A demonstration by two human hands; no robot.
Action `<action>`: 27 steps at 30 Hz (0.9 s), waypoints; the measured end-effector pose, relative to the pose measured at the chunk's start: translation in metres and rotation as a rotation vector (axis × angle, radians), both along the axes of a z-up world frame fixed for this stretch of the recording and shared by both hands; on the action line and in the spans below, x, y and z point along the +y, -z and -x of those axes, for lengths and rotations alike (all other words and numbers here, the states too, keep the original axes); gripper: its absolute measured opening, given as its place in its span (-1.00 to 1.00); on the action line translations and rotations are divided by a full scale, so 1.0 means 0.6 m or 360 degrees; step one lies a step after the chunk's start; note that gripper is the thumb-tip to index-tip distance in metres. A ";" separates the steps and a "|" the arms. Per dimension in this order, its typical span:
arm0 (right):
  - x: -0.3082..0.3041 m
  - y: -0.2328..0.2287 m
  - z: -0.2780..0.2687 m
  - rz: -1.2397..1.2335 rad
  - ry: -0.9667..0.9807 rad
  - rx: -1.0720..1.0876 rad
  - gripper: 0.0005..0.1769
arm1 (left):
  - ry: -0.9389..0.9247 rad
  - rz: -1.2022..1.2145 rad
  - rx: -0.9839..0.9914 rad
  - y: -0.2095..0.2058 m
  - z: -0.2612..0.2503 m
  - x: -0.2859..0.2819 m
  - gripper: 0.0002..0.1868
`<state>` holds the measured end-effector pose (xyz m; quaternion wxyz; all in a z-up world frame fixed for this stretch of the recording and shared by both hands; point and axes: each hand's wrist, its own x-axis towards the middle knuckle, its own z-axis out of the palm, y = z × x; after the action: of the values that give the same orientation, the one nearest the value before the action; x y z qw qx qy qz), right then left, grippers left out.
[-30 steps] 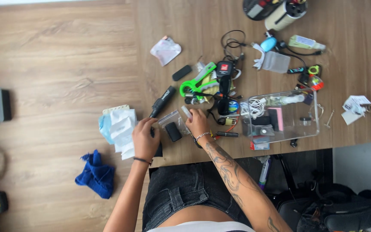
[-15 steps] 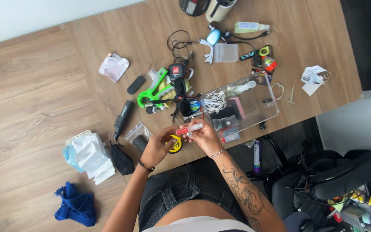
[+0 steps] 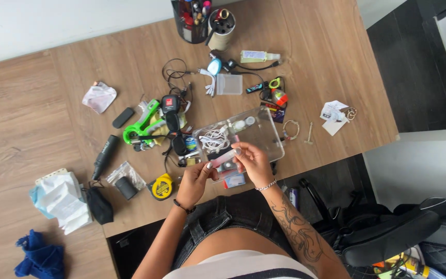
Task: Organize various small items on a desk into a plastic container.
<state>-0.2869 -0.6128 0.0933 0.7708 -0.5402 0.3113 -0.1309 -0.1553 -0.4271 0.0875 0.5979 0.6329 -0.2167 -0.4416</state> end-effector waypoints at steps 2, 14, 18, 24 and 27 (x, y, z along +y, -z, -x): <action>-0.040 0.010 0.018 0.0080 0.0002 0.0052 -0.71 | -0.0023 -0.0122 -0.0114 -0.025 0.012 -0.031 -0.66; -0.224 0.025 -0.014 0.2298 -0.0201 0.0308 -0.78 | -0.0344 -0.0499 -0.0515 -0.029 0.072 -0.061 -0.70; -0.250 0.042 -0.047 0.2738 -0.0443 0.0231 -0.80 | -0.0459 -0.0528 -0.0440 -0.020 0.070 -0.039 -0.70; -0.238 0.016 -0.056 0.2739 -0.0414 0.0211 -0.72 | -0.0663 -0.0491 -0.0486 -0.021 0.065 0.000 -0.70; -0.234 0.015 -0.053 0.2720 -0.0402 0.0269 -0.66 | -0.0725 -0.0463 -0.0470 -0.020 0.058 0.014 -0.71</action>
<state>-0.2548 -0.7532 0.0844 0.0837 -0.9725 0.1003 -0.1928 -0.1901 -0.4186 0.0995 0.5465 0.8016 -0.0883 -0.2257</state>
